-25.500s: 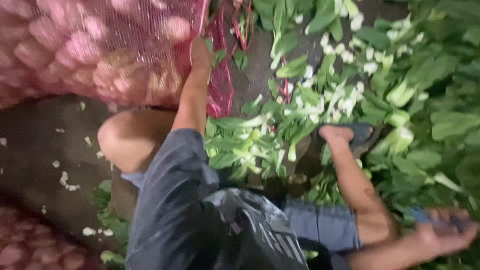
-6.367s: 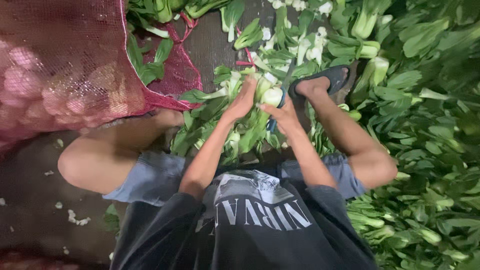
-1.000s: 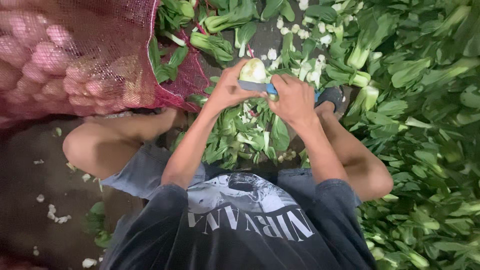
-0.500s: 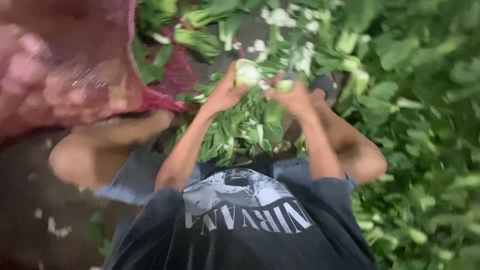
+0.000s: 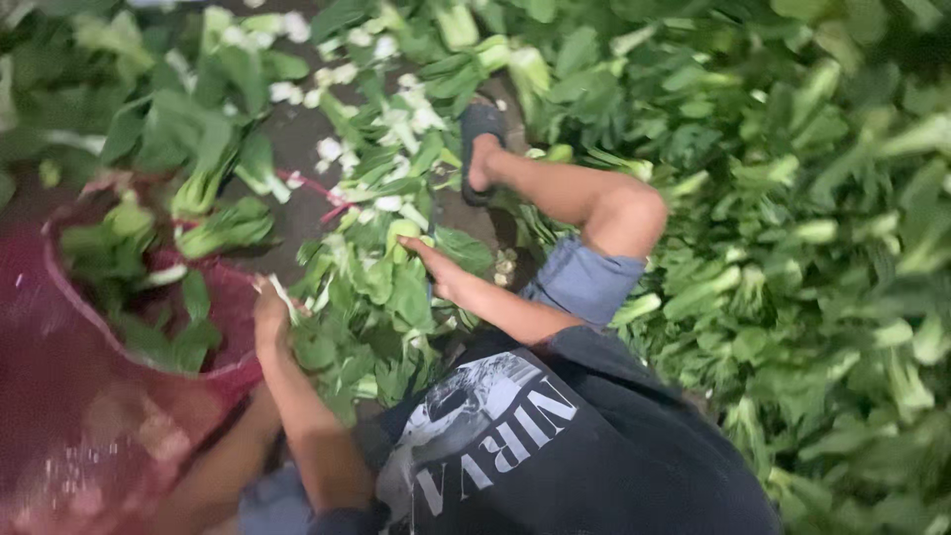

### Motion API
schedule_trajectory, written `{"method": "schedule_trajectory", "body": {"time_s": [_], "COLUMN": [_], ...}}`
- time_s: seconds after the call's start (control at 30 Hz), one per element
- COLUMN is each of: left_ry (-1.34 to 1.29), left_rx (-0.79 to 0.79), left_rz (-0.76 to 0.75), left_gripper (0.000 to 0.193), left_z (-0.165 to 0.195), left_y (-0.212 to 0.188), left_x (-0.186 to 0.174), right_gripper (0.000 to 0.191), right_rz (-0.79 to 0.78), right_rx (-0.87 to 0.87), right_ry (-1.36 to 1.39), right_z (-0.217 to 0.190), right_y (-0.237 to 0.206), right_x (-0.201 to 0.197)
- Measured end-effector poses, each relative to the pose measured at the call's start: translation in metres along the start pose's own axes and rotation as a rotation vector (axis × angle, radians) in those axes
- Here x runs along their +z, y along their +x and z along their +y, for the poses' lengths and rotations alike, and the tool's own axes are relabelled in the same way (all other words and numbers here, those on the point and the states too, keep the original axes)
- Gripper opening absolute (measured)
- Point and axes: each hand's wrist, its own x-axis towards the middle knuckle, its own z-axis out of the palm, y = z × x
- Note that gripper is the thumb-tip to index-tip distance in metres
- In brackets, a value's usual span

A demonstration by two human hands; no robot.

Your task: The person sits on the floor and uses a knife to trim the base of bok choy stalks. They repeatedly pick up each stalk, cut off the bottom, and place the trimmed vegetable into a red mesh bag.

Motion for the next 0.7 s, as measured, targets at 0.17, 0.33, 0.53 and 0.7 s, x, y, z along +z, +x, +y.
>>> {"method": "schedule_trajectory", "body": {"time_s": [0.17, 0.33, 0.53, 0.7], "left_ry": [0.434, 0.641, 0.541, 0.01], "left_rx": [-0.051, 0.438, 0.882, 0.334], "left_rz": [-0.135, 0.001, 0.658, 0.805], "left_gripper": [0.055, 0.053, 0.033, 0.072], "left_z": [-0.031, -0.036, 0.033, 0.107], "left_y": [-0.007, 0.028, 0.09, 0.124], "left_x": [0.042, 0.022, 0.005, -0.036], "right_gripper": [0.037, 0.032, 0.026, 0.024], "right_rz": [0.089, 0.16, 0.2, 0.086], "right_rx": [-0.376, -0.894, -0.997, -0.939], "right_ry": [0.123, -0.142, -0.29, -0.268], "right_z": [-0.112, -0.315, -0.363, -0.344], "right_y": [-0.036, -0.123, -0.135, -0.086], "right_x": [-0.062, -0.155, -0.143, -0.104]}}
